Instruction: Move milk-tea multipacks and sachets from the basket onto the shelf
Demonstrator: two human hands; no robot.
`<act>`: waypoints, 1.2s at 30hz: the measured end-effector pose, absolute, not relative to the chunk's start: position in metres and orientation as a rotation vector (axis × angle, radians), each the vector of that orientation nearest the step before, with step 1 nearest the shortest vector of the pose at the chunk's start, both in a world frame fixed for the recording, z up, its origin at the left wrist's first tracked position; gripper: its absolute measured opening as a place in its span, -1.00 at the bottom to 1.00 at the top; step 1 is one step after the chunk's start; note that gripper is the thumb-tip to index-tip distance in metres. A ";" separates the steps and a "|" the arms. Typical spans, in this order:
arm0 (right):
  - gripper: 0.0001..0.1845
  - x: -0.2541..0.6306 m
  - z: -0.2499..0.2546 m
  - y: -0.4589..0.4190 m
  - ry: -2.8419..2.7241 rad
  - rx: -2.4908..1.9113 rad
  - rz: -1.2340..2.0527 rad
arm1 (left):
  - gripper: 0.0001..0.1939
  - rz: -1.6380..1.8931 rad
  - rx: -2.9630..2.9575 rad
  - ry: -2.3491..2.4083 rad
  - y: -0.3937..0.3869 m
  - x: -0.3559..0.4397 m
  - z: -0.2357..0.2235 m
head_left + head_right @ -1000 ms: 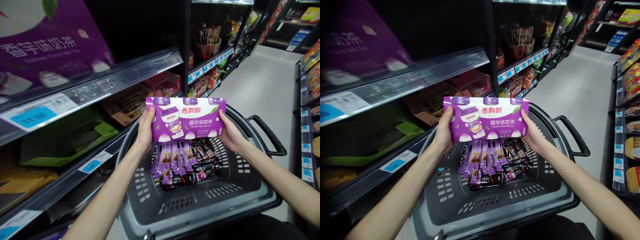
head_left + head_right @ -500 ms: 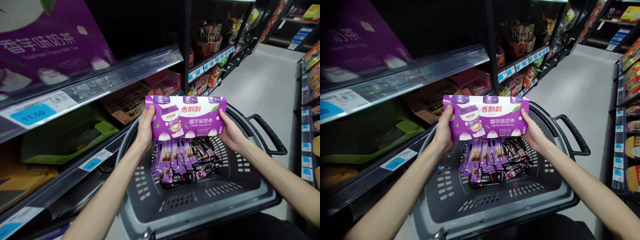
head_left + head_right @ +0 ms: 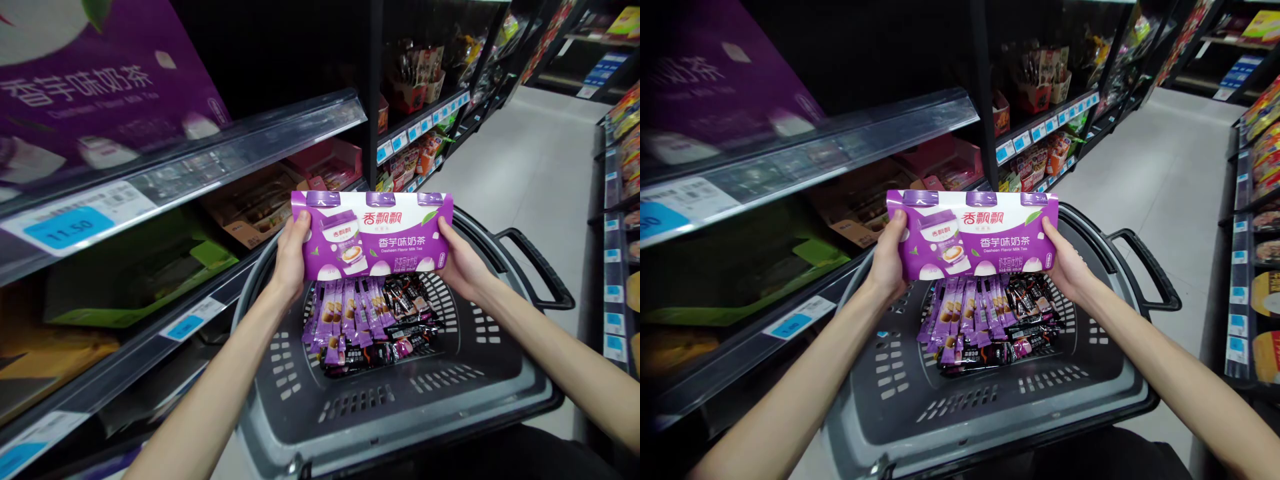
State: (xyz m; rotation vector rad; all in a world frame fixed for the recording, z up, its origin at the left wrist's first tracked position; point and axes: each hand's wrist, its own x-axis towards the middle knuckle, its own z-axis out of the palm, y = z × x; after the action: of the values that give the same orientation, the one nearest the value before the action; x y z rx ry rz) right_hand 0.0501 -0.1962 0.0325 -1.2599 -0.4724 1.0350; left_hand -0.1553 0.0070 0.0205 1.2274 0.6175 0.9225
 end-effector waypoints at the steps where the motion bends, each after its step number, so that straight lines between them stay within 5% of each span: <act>1: -0.24 0.050 0.032 -0.196 -0.482 -1.261 1.034 | -0.45 0.924 1.222 0.621 0.007 -0.155 0.021; 16: -0.35 0.048 0.038 -0.200 -0.545 -1.265 0.984 | -0.42 0.936 1.240 0.623 0.005 -0.156 0.024; 28: -0.06 0.084 0.053 -0.216 -0.986 -1.573 0.375 | -0.14 1.133 1.633 0.469 -0.012 -0.164 0.037; 36: -0.42 0.088 0.040 -0.220 -0.867 -1.672 -0.184 | -0.41 1.637 1.682 0.530 -0.009 -0.165 0.026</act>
State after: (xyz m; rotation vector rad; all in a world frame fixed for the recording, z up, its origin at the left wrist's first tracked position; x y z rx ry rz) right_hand 0.0883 -0.2205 0.0398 -1.6723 -0.8675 -0.1844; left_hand -0.1649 -0.0086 0.0265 1.6818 0.5301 1.6370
